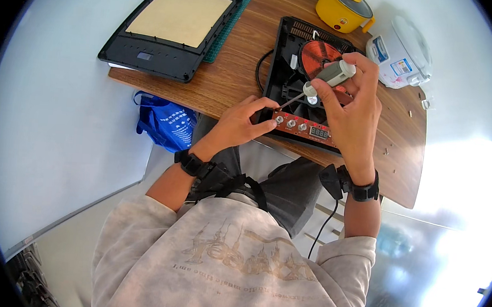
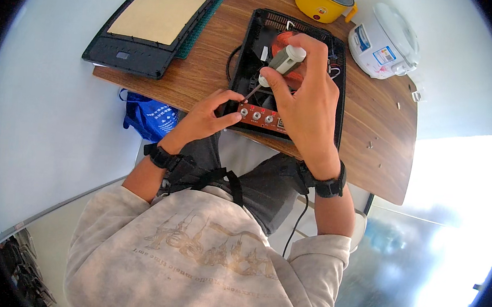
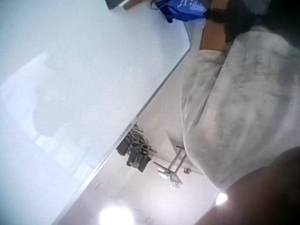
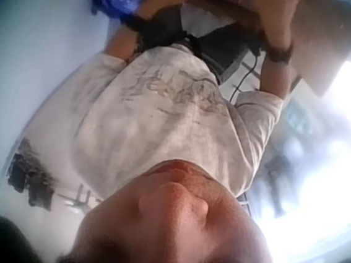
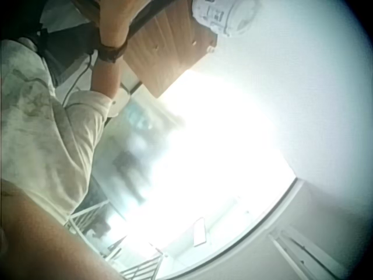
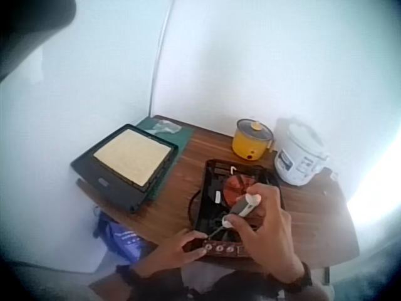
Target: The person uses a screwdriver to tighten screws on a circuit board attached to a portable gas stove. They systematically work through multiple screw holes on the control panel, securing the board to the stove's frame.
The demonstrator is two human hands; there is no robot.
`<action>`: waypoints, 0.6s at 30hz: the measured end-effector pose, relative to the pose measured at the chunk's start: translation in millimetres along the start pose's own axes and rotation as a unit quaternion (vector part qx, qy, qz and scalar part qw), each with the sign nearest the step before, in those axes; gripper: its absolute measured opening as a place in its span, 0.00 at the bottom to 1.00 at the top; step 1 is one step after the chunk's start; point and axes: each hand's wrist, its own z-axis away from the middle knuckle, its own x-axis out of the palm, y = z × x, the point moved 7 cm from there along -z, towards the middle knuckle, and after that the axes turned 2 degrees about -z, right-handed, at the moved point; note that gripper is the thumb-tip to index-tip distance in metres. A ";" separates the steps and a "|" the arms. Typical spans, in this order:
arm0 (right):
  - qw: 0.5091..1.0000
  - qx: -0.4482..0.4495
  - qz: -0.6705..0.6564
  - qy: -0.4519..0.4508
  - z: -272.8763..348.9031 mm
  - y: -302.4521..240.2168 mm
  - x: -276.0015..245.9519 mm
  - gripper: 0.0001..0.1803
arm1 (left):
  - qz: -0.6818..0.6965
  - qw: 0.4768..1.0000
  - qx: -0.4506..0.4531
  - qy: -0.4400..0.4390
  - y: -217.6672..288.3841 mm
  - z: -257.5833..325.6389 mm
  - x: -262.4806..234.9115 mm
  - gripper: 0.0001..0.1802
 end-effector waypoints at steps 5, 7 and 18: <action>1.000 -0.015 0.018 0.011 4.7 -2.3 -4.4 0.27 | -0.002 1.000 -0.004 0.000 0.2 0.5 -0.8 0.22; 1.000 -0.005 0.014 0.011 8.2 -2.8 -8.2 0.27 | 0.005 1.000 -0.017 -0.004 0.8 0.9 -0.6 0.22; 0.997 -0.014 0.015 0.074 10.4 -8.5 -11.5 0.24 | 0.004 1.000 0.005 0.001 1.0 -0.2 -0.7 0.22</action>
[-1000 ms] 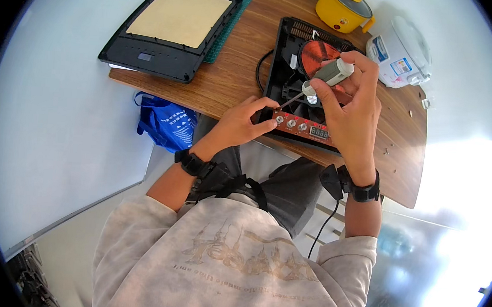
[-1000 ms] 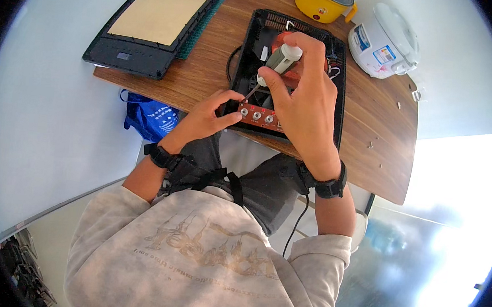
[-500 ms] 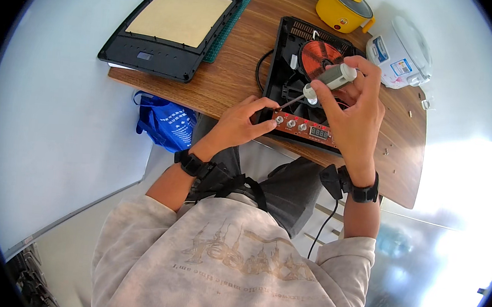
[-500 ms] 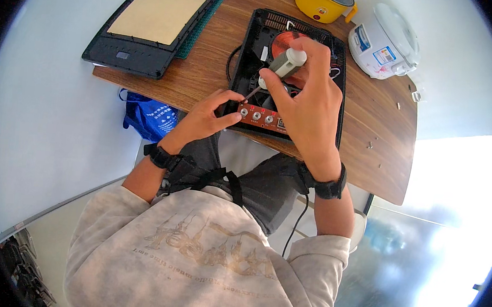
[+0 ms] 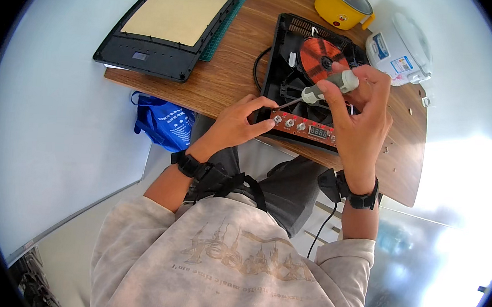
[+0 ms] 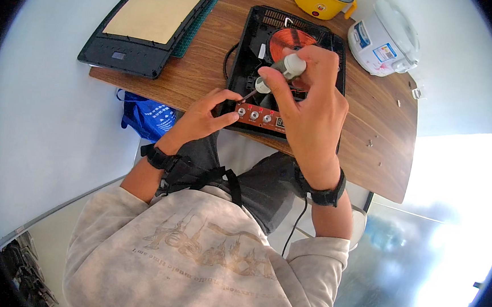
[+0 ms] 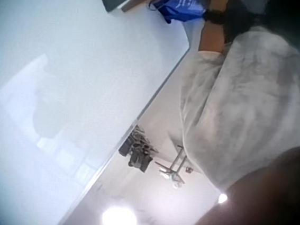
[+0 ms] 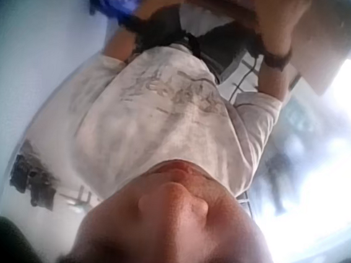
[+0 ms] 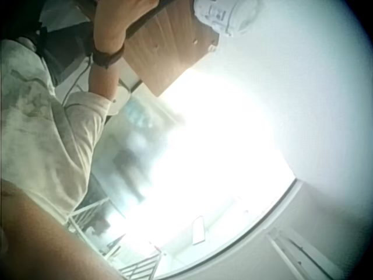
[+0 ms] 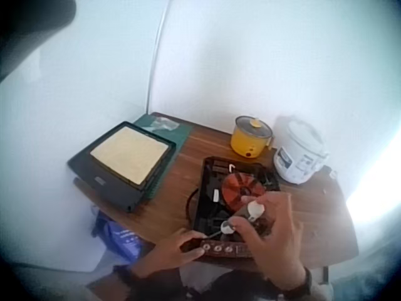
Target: The person uses a screwdriver to tighten screws on a circuit board attached to a portable gas stove. They systematically work through multiple screw holes on the control panel, securing the board to the stove's frame.
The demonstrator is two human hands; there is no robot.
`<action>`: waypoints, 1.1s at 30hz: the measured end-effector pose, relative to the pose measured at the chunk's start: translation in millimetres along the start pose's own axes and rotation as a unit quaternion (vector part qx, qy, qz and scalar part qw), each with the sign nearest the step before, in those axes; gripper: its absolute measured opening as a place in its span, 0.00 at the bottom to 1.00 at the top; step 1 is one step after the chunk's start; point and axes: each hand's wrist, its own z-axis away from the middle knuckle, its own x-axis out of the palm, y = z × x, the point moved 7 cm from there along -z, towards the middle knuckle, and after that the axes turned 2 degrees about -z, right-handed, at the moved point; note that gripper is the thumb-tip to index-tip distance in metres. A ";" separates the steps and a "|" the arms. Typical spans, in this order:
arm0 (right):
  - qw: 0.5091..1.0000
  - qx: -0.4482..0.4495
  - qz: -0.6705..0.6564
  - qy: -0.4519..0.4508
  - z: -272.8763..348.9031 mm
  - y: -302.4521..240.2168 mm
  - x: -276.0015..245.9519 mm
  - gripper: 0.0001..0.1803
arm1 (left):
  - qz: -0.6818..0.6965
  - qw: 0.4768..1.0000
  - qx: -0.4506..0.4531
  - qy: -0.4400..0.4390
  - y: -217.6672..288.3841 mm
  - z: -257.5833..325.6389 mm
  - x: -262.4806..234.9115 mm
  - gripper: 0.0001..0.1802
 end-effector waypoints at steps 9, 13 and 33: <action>0.990 -0.123 0.060 0.025 -9.7 -13.1 9.1 0.20 | 0.004 1.000 0.001 -0.003 -0.5 -0.9 0.8 0.22; 0.993 -0.119 -0.011 -0.017 -12.2 -23.5 12.8 0.16 | 0.004 1.000 -0.002 -0.001 -0.4 -0.1 -0.3 0.22; 0.994 -0.027 -0.066 -0.080 -0.6 -11.9 25.1 0.26 | 0.009 1.000 -0.011 -0.003 3.3 1.9 -1.3 0.23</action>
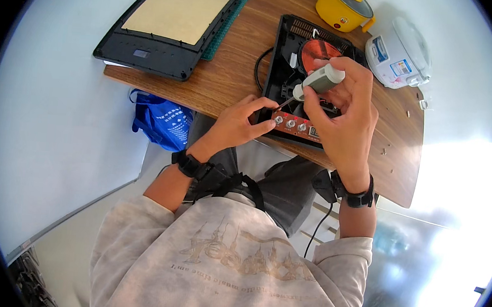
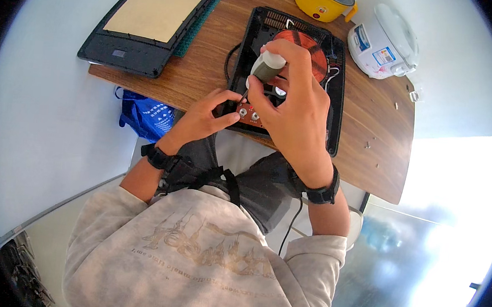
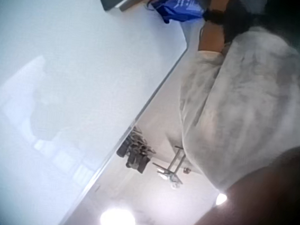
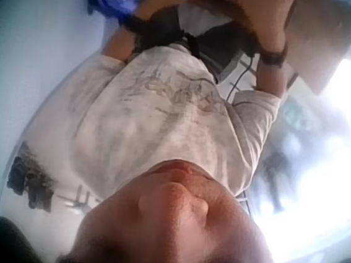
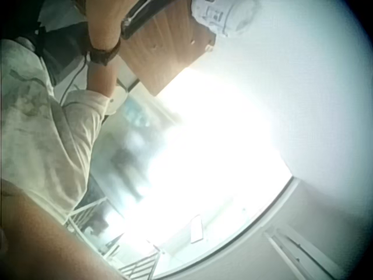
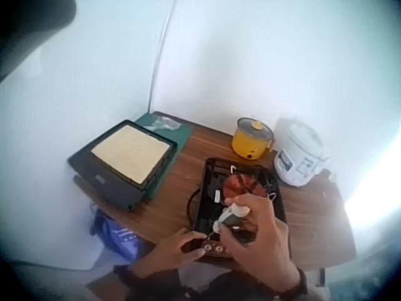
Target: The person uses a screwdriver to tighten screws on a circuit board attached to a portable gas stove. They systematically work through multiple screw holes on the control panel, securing the board to the stove's frame.
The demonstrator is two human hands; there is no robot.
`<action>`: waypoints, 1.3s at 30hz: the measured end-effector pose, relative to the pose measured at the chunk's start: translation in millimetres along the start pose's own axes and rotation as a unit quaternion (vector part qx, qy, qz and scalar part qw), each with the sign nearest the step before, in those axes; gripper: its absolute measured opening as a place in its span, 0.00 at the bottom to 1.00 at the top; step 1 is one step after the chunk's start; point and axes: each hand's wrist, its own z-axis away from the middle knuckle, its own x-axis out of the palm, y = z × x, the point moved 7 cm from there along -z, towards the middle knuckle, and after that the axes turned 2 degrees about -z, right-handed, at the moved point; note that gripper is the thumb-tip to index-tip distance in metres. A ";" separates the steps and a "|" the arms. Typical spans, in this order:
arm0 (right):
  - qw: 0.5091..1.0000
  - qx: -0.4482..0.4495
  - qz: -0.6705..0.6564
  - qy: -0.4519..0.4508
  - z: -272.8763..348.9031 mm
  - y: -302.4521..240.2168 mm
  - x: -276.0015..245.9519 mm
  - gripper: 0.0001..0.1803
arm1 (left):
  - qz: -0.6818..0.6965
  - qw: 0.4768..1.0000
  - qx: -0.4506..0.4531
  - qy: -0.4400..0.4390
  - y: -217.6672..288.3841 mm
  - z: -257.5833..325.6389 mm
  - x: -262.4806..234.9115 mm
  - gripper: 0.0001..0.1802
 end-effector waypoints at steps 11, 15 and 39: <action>0.999 -0.027 -0.011 -0.027 3.2 1.3 -3.0 0.28 | -0.002 1.000 0.021 0.009 -2.4 -1.0 0.8 0.23; 0.999 -0.017 -0.018 -0.036 9.8 9.0 -12.6 0.29 | -0.005 0.999 0.040 0.035 -2.5 -0.1 0.0 0.21; 0.994 -0.011 -0.086 0.067 13.8 7.4 -29.1 0.22 | 0.007 1.000 0.004 -0.010 -0.8 -1.6 0.2 0.22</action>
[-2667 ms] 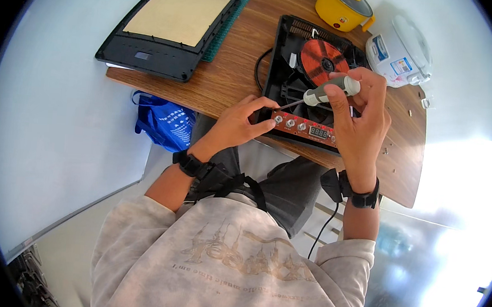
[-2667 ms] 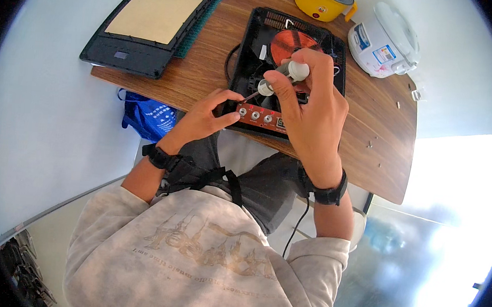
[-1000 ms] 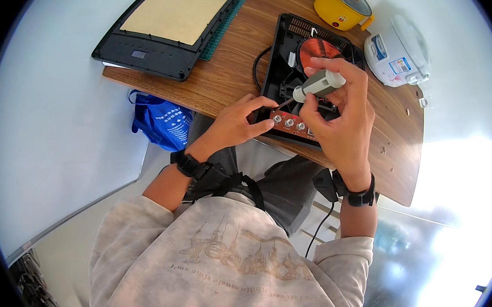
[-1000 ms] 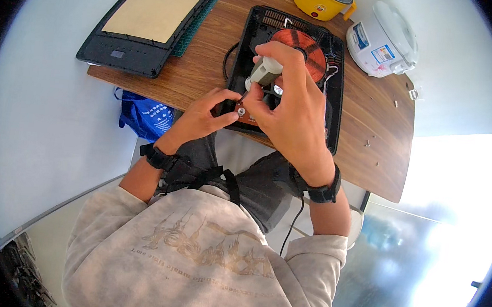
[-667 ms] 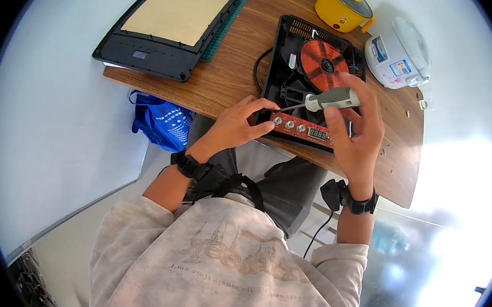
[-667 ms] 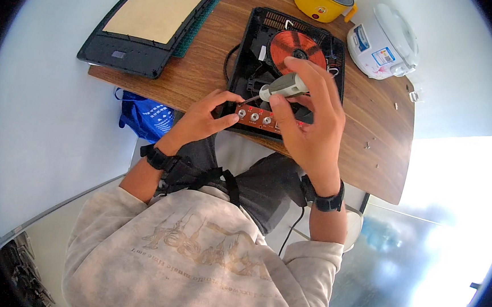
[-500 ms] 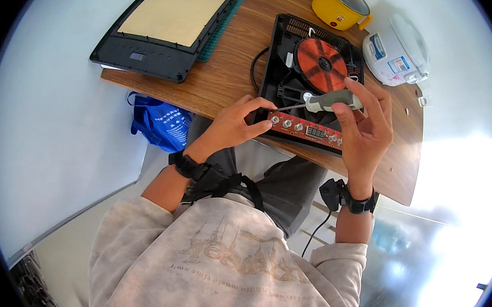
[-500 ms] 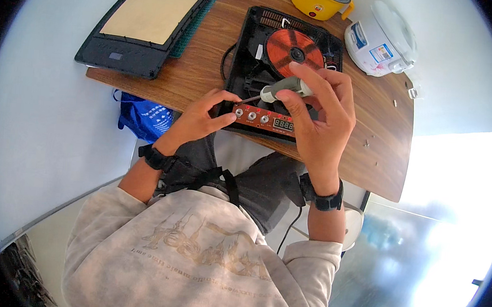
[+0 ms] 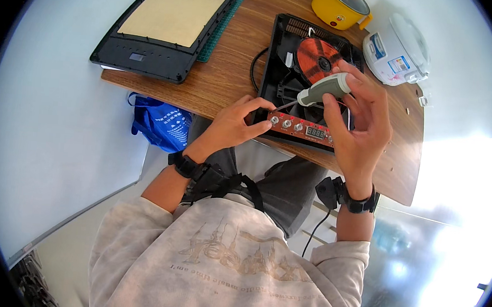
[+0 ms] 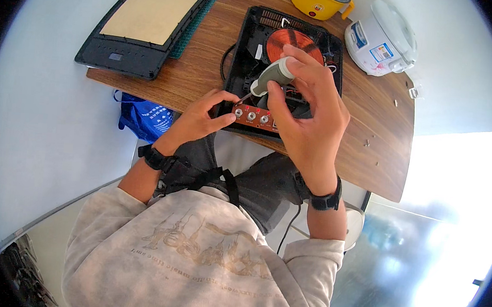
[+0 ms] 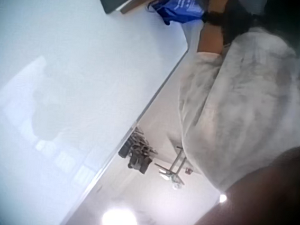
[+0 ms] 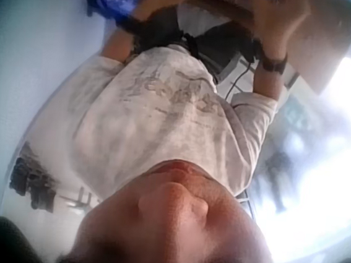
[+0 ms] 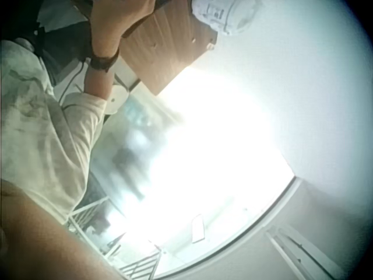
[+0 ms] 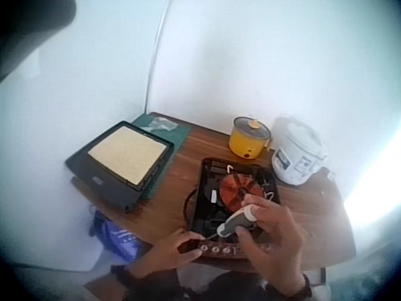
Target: The person uses a screwdriver to tighten screws on a circuit board attached to a portable gas stove. They systematically work through multiple screw holes on the control panel, securing the board to the stove's frame.
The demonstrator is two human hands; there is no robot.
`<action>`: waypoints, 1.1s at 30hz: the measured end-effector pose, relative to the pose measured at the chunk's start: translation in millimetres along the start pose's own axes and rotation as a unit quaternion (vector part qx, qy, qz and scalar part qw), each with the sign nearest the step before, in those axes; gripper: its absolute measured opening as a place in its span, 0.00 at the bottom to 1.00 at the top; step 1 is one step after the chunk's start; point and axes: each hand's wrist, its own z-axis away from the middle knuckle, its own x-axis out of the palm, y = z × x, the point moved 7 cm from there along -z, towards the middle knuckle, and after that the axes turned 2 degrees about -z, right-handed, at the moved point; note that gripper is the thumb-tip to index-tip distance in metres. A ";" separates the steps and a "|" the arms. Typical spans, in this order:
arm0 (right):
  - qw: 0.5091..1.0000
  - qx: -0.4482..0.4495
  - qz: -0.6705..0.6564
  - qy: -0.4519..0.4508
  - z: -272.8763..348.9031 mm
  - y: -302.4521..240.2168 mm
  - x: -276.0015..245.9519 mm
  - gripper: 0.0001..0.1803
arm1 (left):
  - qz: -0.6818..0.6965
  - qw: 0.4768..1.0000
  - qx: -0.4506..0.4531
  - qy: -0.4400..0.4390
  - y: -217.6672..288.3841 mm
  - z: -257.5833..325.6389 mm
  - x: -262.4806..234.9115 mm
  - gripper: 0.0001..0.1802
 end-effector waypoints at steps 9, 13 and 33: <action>0.992 -0.073 0.105 -0.001 -11.7 -6.4 11.9 0.20 | -0.018 0.999 0.024 0.022 -1.8 -1.1 -0.5 0.21; 0.983 -0.104 0.151 0.018 -11.8 -16.0 20.8 0.21 | -0.013 0.998 0.048 0.047 -6.6 -1.0 0.9 0.21; 0.993 -0.075 0.092 -0.025 -20.2 -11.9 30.5 0.16 | -0.017 0.997 0.055 0.055 -6.0 -0.3 0.3 0.21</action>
